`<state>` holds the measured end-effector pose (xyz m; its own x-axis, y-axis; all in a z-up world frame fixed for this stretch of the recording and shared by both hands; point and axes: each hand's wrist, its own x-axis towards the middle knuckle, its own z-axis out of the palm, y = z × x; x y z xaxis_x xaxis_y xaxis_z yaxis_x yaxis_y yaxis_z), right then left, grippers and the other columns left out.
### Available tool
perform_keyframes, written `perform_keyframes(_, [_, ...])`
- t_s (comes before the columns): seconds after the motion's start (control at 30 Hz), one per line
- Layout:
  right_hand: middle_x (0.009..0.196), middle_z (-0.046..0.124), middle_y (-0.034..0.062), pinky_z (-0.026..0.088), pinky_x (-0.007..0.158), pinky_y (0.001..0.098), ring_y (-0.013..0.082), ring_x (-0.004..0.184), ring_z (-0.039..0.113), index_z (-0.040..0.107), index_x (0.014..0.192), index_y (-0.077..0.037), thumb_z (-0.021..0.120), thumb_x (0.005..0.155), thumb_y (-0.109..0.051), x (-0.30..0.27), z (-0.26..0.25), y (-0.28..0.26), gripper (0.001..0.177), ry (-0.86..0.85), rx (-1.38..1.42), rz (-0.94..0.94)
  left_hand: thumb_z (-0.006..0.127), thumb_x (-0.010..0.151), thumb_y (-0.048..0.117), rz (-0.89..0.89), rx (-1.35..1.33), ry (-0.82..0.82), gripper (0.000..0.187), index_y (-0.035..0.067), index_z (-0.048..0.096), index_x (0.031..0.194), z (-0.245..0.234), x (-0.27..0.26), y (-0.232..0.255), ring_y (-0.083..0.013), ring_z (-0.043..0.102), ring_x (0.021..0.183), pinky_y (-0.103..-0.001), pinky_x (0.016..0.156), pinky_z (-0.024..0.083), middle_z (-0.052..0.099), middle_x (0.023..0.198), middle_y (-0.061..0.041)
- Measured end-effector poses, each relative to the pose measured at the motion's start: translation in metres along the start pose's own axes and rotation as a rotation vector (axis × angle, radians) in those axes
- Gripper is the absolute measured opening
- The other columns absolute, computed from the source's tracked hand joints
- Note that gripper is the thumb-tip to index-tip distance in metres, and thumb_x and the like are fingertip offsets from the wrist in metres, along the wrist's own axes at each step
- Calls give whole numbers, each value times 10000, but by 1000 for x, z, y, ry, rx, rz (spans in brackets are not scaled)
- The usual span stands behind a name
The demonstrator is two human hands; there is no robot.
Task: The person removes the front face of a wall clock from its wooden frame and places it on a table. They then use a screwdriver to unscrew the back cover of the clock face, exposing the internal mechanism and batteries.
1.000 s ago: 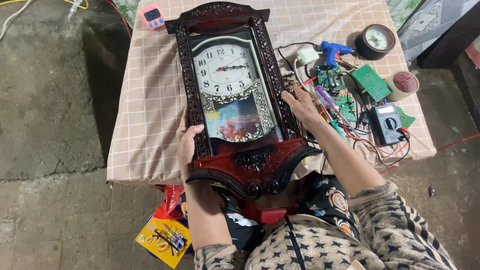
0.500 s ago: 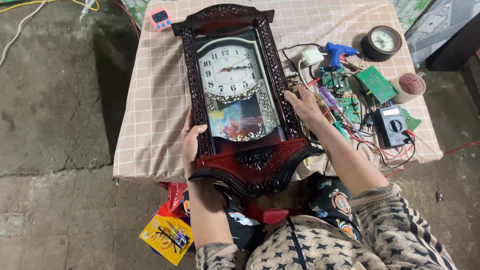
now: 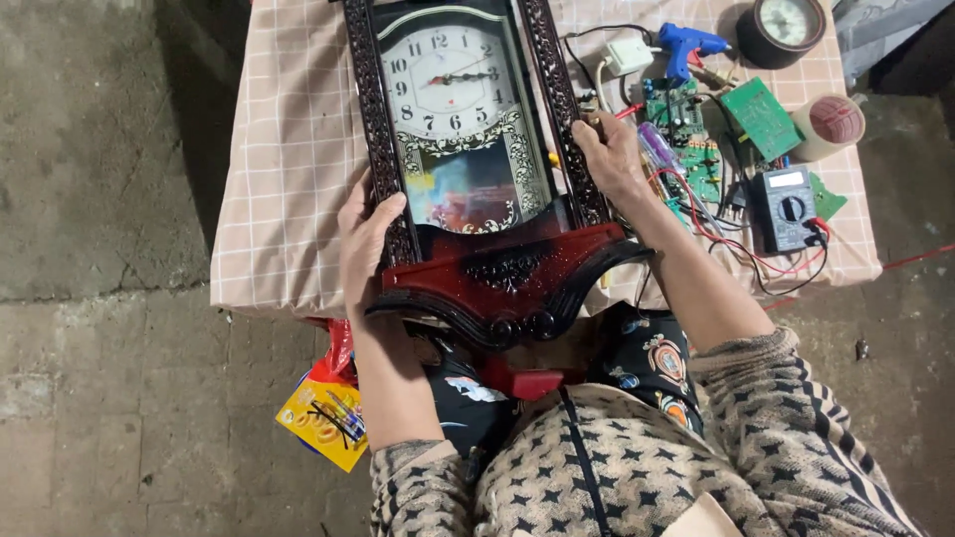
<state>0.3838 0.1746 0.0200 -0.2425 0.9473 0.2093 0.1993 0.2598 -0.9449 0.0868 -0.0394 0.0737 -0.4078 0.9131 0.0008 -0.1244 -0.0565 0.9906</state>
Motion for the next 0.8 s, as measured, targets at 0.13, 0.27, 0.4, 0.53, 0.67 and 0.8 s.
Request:
perform_keyframes(0.13, [656,516,-16,357,550,215,77,622,465,723,903,-86,714,982,-197,0,-3,11,136,-5,14,-18,785,899,238,-60,60,-7,644,106,513,1468,-3,-10,16,-264,631,1125,-416,1015,546,627,1294,-204])
perform_keyframes(0.27, [664,514,-4,355,542,236,88,621,453,710,915,-78,673,992,-186,-2,4,17,138,0,43,-25,793,920,246,-40,60,-63,686,78,458,1496,-9,4,9,-289,591,1217,-474,1055,511,572,1380,-214])
perform_keyframes(0.4, [703,565,54,424,583,257,136,639,491,702,989,-46,629,1043,-162,3,9,25,148,-46,17,-22,794,919,206,-40,27,-64,680,53,459,1491,-20,12,-8,-309,582,1247,-497,1055,509,556,1414,-228])
perform_keyframes(0.53, [776,572,62,474,656,330,166,716,537,704,1033,-39,687,1003,-262,2,13,10,226,-9,-64,-2,795,892,168,-56,-14,-27,681,35,472,1477,-31,20,-31,-308,595,1240,-498,1036,532,577,1398,-217])
perform_keyframes(0.67, [684,514,-6,378,585,262,112,654,464,691,885,-84,668,989,-201,-2,13,-3,158,-26,23,-3,824,829,85,-125,-108,81,637,61,564,1410,-59,31,-79,-239,645,1107,-450,935,591,644,1288,-158])
perform_keyframes(0.8, [675,522,7,380,584,279,129,650,468,691,879,-77,671,986,-227,-11,17,-31,185,-31,18,24,827,813,68,-163,-144,127,594,73,606,1365,-41,25,-53,-237,660,1105,-466,932,587,667,1264,-149])
